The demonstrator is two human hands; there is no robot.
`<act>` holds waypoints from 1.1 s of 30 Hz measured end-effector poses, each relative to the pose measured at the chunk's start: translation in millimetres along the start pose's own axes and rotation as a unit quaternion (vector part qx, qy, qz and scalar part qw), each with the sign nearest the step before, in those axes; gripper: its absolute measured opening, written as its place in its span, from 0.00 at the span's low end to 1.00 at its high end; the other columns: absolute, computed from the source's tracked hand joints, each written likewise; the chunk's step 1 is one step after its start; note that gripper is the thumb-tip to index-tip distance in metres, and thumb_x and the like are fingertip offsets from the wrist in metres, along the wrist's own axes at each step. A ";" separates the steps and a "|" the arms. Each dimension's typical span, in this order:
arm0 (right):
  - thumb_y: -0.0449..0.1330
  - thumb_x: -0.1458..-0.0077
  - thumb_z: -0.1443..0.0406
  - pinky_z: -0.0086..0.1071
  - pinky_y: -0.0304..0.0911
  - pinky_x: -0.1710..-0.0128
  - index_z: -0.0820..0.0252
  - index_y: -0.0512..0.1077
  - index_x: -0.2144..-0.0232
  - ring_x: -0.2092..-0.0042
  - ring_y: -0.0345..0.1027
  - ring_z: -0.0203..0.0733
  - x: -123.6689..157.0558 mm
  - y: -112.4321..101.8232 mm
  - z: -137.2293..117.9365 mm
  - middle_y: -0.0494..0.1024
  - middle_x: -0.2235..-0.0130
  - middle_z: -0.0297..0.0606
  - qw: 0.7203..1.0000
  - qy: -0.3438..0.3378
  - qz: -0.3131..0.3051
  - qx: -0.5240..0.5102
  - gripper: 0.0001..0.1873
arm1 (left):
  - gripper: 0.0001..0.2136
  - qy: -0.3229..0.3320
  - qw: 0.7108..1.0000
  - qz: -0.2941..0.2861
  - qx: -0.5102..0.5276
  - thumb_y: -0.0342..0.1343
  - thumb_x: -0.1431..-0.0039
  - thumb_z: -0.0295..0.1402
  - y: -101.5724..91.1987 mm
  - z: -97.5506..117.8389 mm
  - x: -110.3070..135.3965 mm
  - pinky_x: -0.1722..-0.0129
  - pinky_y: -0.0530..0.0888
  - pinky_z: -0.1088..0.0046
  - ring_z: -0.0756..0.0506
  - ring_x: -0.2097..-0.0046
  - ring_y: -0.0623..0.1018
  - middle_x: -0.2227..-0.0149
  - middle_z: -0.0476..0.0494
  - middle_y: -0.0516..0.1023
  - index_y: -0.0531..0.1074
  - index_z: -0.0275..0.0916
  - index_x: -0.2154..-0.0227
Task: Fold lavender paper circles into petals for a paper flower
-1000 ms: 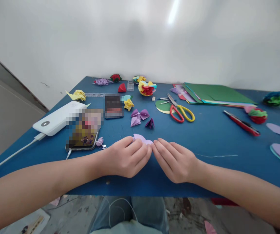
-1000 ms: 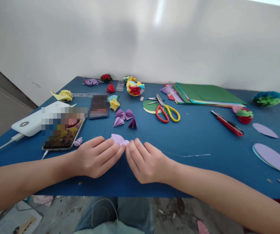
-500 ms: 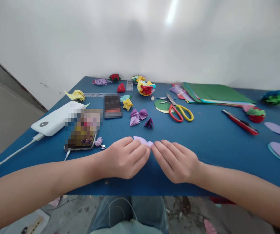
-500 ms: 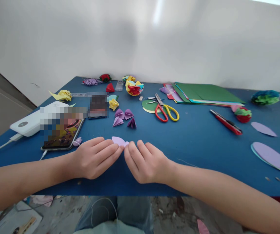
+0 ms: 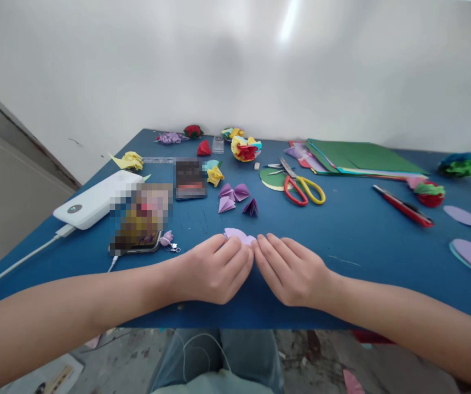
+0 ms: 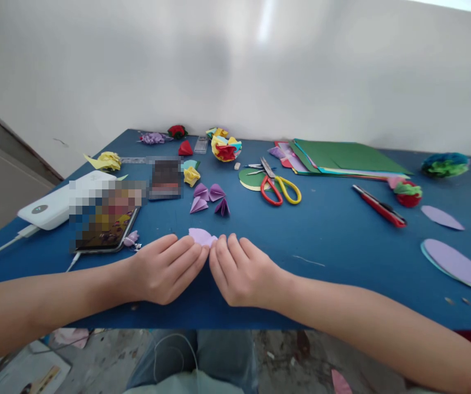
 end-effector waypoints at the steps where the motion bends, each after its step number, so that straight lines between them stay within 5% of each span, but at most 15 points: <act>1: 0.51 0.46 0.72 0.38 0.66 0.68 0.76 0.70 0.62 0.63 0.72 0.50 0.4 0.4 -0.9 0.77 0.63 0.53 1.000 -0.003 -0.006 0.003 0.13 | 0.09 -0.002 1.000 0.000 0.000 0.47 0.42 0.26 0.4 0.2 0.1 0.74 0.68 0.70 0.44 0.67 0.74 0.69 0.38 0.74 0.71 0.26 0.65; 14: 0.51 0.46 0.72 0.40 0.68 0.66 0.76 0.70 0.61 0.59 0.71 0.52 1.0 2.7 -1.4 0.76 0.62 0.53 1.000 0.007 -0.024 -0.008 0.13 | 0.10 0.048 0.998 -0.026 -0.038 0.49 0.42 0.29 0.5 -1.1 0.4 0.73 0.67 0.71 0.45 0.65 0.73 0.66 0.39 0.73 0.72 0.27 0.63; 18: 0.52 0.47 0.71 0.49 0.64 0.56 0.72 0.70 0.62 0.57 0.70 0.52 0.8 0.6 0.9 0.77 0.64 0.48 0.999 0.030 0.005 -0.020 0.11 | 0.09 0.029 0.999 -0.037 -0.016 0.47 0.42 0.28 2.4 1.3 1.0 0.75 0.66 0.71 0.45 0.66 0.73 0.68 0.38 0.73 0.71 0.28 0.65; 22: 0.51 0.47 0.72 0.48 0.66 0.57 0.73 0.71 0.66 0.59 0.71 0.53 0.9 -2.2 -1.7 0.77 0.66 0.49 0.998 0.013 0.039 -0.036 0.10 | 0.09 0.023 0.999 -0.029 -0.002 0.48 0.42 0.28 1.2 2.5 1.1 0.76 0.66 0.72 0.45 0.66 0.73 0.68 0.39 0.73 0.71 0.29 0.66; 33: 0.50 0.46 0.72 0.44 0.65 0.59 0.75 0.70 0.61 0.58 0.70 0.51 0.7 2.2 -4.7 0.76 0.62 0.54 1.000 0.000 -0.020 0.006 0.13 | 0.09 0.040 0.998 -0.030 -0.032 0.48 0.42 0.28 1.1 0.7 1.6 0.73 0.65 0.71 0.45 0.65 0.73 0.66 0.39 0.73 0.71 0.28 0.65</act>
Point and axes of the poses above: each hand's wrist, its own x-axis away from the middle knuckle, its own y-axis out of the palm, z = x × y, the point moved 3 cm from there along -x, towards the middle knuckle
